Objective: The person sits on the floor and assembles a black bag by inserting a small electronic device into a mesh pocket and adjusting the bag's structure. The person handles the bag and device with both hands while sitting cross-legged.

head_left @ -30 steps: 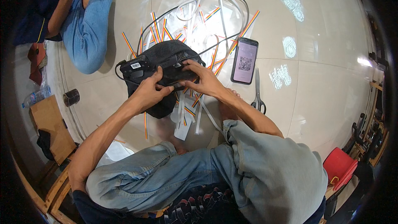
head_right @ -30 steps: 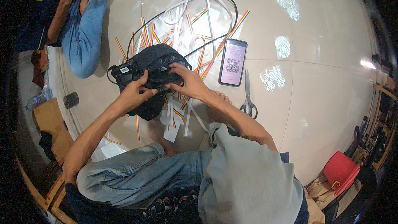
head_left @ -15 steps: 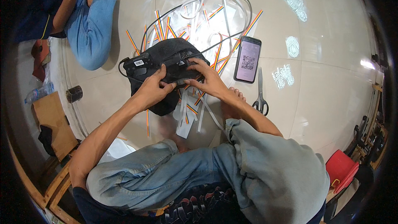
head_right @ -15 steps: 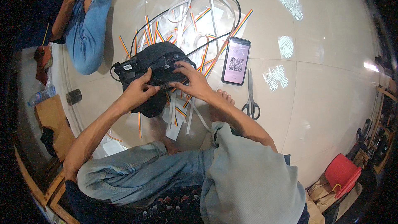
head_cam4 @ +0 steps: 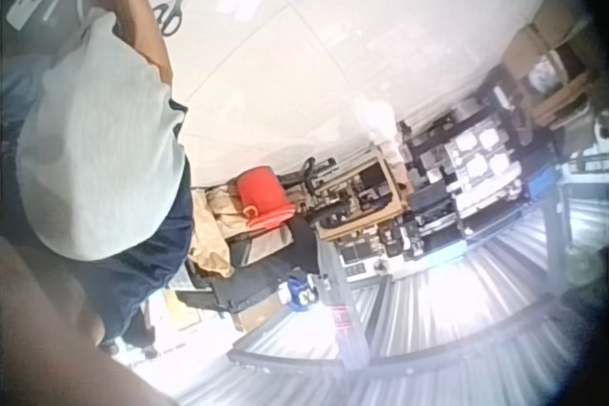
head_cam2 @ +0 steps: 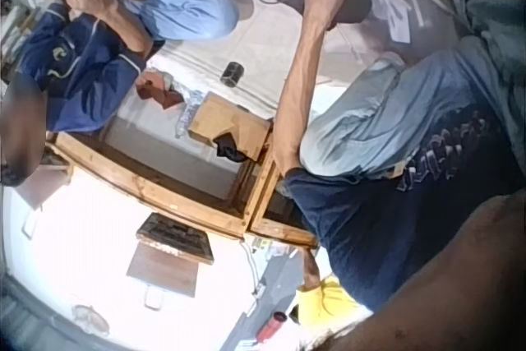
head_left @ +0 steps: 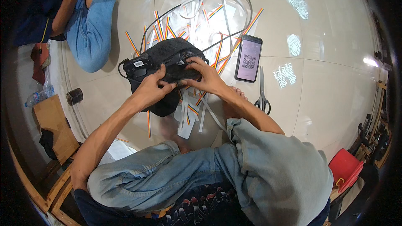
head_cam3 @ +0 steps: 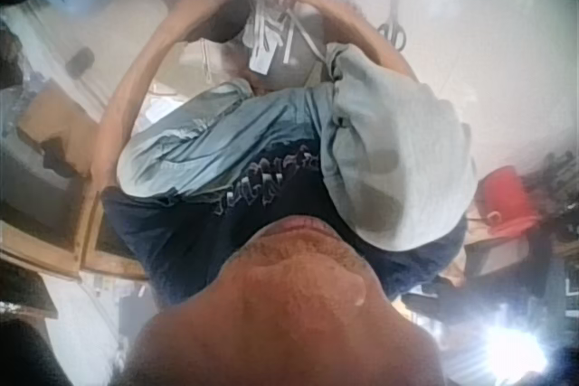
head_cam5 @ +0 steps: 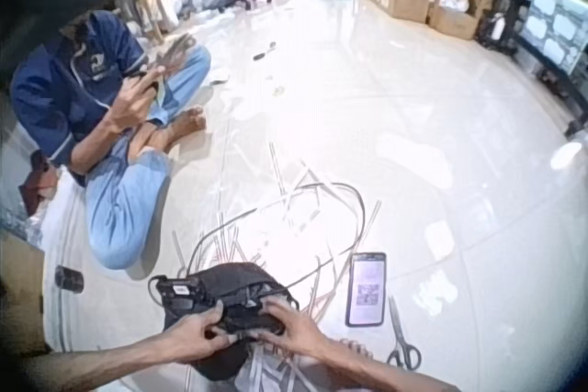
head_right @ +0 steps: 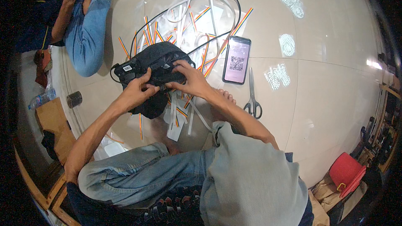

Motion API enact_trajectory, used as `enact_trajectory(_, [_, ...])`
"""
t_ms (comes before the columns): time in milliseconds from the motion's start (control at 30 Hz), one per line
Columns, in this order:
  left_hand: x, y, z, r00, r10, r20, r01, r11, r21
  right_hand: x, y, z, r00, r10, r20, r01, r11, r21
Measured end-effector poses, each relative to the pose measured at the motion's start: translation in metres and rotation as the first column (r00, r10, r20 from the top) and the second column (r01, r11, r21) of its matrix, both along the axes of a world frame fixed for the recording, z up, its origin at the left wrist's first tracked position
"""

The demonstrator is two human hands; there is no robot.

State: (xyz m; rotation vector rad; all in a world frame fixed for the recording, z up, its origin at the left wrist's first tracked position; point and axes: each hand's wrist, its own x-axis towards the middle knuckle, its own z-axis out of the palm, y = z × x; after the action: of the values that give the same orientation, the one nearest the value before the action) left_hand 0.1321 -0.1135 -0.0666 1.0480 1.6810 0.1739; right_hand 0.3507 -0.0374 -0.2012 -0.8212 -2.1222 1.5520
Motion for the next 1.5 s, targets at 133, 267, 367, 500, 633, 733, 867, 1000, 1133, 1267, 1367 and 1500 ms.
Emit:
enact_trajectory(133, [-0.004,0.001,-0.006,1.000,-0.016,-0.021,0.016,1.000,-0.002,-0.002,0.007,0.000,1.000,0.023,-0.010,-0.023,0.999,-0.048])
enact_trajectory(267, [0.001,0.002,-0.004,0.999,-0.033,-0.034,0.033,0.999,0.011,-0.002,0.007,-0.002,1.000,0.028,0.003,-0.028,0.998,-0.048])
enact_trajectory(367, [0.002,0.000,-0.004,0.997,-0.041,-0.059,0.042,0.999,0.015,-0.003,0.003,-0.001,1.000,-0.009,-0.001,0.009,0.999,-0.037])
enact_trajectory(500, [0.003,0.000,-0.003,0.996,-0.051,-0.070,0.052,0.999,0.011,0.001,-0.010,0.001,0.992,-0.123,-0.040,0.116,0.983,-0.142])
enact_trajectory(633, [0.002,0.000,-0.003,0.993,-0.073,-0.094,0.074,0.997,0.002,0.000,-0.012,0.006,0.987,-0.143,-0.069,0.117,0.947,-0.300])
enact_trajectory(733, [0.002,0.000,-0.003,0.994,-0.066,-0.088,0.065,0.998,-0.015,0.002,-0.011,0.006,0.984,-0.156,-0.084,0.129,0.957,-0.261])
enact_trajectory(867, [0.000,-0.002,-0.006,0.996,-0.050,-0.070,0.051,0.999,0.006,0.003,-0.009,0.007,0.986,-0.141,-0.092,0.115,0.963,-0.242])
enact_trajectory(1000, [0.002,0.001,-0.001,0.997,-0.046,-0.060,0.045,0.999,-0.006,0.001,-0.008,0.009,0.958,-0.250,-0.143,0.158,0.871,-0.466])
enact_trajectory(1133, [0.002,0.000,-0.001,0.997,-0.044,-0.060,0.044,0.999,0.006,0.006,-0.003,0.015,0.938,-0.340,0.066,0.288,0.658,-0.696])
enact_trajectory(1267, [0.002,-0.001,-0.002,0.995,-0.061,-0.080,0.063,0.998,0.023,-0.004,-0.008,-0.003,0.897,-0.442,-0.015,0.442,0.897,0.015])
enact_trajectory(1367, [0.002,-0.001,-0.003,0.993,-0.072,-0.090,0.074,0.997,0.016,-0.019,-0.011,-0.009,0.880,-0.470,-0.070,0.475,0.870,0.135])
enact_trajectory(1500, [0.001,-0.001,-0.008,0.991,-0.088,-0.099,0.091,0.995,0.030,-0.028,-0.004,-0.016,0.908,-0.417,0.047,0.411,0.859,-0.305])
